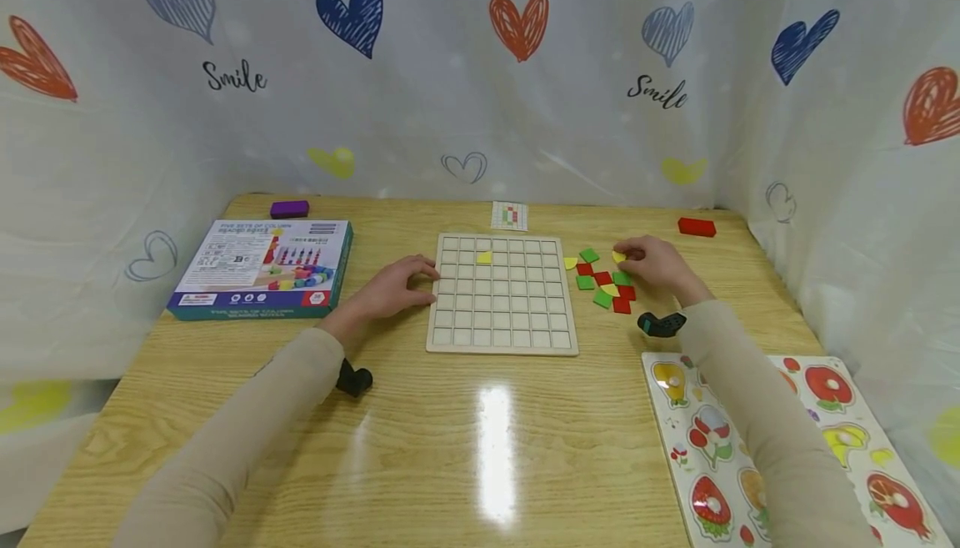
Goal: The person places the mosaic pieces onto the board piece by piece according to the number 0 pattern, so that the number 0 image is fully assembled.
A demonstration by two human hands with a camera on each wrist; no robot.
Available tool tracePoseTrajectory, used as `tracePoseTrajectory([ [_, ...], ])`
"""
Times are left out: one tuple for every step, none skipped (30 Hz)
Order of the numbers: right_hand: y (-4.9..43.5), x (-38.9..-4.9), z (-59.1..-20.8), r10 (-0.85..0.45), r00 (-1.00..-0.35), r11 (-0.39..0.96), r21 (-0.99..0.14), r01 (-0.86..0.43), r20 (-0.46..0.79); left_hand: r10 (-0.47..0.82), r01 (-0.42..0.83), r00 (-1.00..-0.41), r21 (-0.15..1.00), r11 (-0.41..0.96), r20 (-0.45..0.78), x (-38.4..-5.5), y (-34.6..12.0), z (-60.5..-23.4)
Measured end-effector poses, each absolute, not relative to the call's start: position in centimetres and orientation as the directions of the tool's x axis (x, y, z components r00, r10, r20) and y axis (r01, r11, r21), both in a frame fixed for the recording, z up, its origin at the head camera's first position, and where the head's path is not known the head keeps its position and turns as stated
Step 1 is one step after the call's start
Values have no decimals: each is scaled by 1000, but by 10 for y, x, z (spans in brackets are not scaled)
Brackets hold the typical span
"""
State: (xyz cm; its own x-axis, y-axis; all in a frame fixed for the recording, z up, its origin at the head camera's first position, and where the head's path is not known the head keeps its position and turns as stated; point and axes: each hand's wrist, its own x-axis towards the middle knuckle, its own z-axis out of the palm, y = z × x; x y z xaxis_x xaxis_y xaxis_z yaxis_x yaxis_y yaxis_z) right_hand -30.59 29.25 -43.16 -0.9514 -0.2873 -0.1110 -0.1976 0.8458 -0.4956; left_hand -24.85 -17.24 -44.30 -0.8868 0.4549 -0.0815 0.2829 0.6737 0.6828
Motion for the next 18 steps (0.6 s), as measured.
tracePoseTrajectory([
  [294, -306, -432, -276, -955, 850, -492, -188, -112, 457, 287, -886, 681, 673, -79, -249, -172, -443],
  [295, -306, -432, -266, -957, 852, -492, -179, -114, 455, 283, -887, 683, 674, -81, -249, -172, -443],
  [296, -305, -432, -260, -959, 854, -490, -174, -114, 453, 279, -887, 685, 673, -84, -249, -172, -443],
  [298, -305, -433, -264, -958, 853, -490, -180, -108, 451, 274, -888, 687, 673, -87, -249, -172, -444],
  [299, -305, -433, -272, -957, 849, -493, -189, -103, 449, 270, -889, 689, 673, -90, -249, -173, -444],
  [299, -305, -433, -290, -952, 842, -499, -205, -98, 449, 270, -889, 689, 673, -91, -249, -173, -444],
  [300, -305, -433, -311, -946, 835, -501, -228, -88, 449, 268, -889, 690, 672, -91, -249, -173, -444],
  [301, -305, -433, -334, -939, 828, -500, -253, -78, 447, 264, -890, 693, 671, -93, -249, -173, -444],
  [302, -305, -434, -355, -933, 824, -494, -279, -65, 448, 265, -889, 693, 671, -93, -249, -173, -444],
  [303, -304, -434, -373, -926, 819, -489, -301, -56, 449, 266, -889, 693, 670, -93, -249, -173, -444],
  [303, -304, -434, -383, -922, 815, -488, -312, -50, 451, 269, -888, 692, 670, -92, -249, -173, -445],
  [303, -304, -434, -392, -919, 813, -484, -324, -43, 452, 270, -888, 692, 670, -91, -249, -173, -445],
  [304, -304, -434, -389, -921, 817, -476, -326, -36, 452, 270, -887, 692, 669, -91, -249, -173, -445],
  [304, -305, -435, -378, -925, 821, -475, -318, -33, 453, 270, -887, 693, 668, -91, -249, -173, -445],
  [304, -305, -435, -365, -930, 825, -474, -308, -31, 454, 270, -886, 694, 667, -91, -250, -173, -445],
  [304, -305, -436, -351, -936, 827, -478, -294, -32, 453, 268, -887, 696, 666, -92, -250, -173, -444],
  [305, -306, -437, -338, -940, 831, -480, -283, -31, 453, 267, -887, 698, 665, -93, -250, -173, -444],
  [305, -306, -438, -330, -943, 832, -482, -275, -31, 451, 263, -888, 700, 664, -95, -249, -173, -444],
])
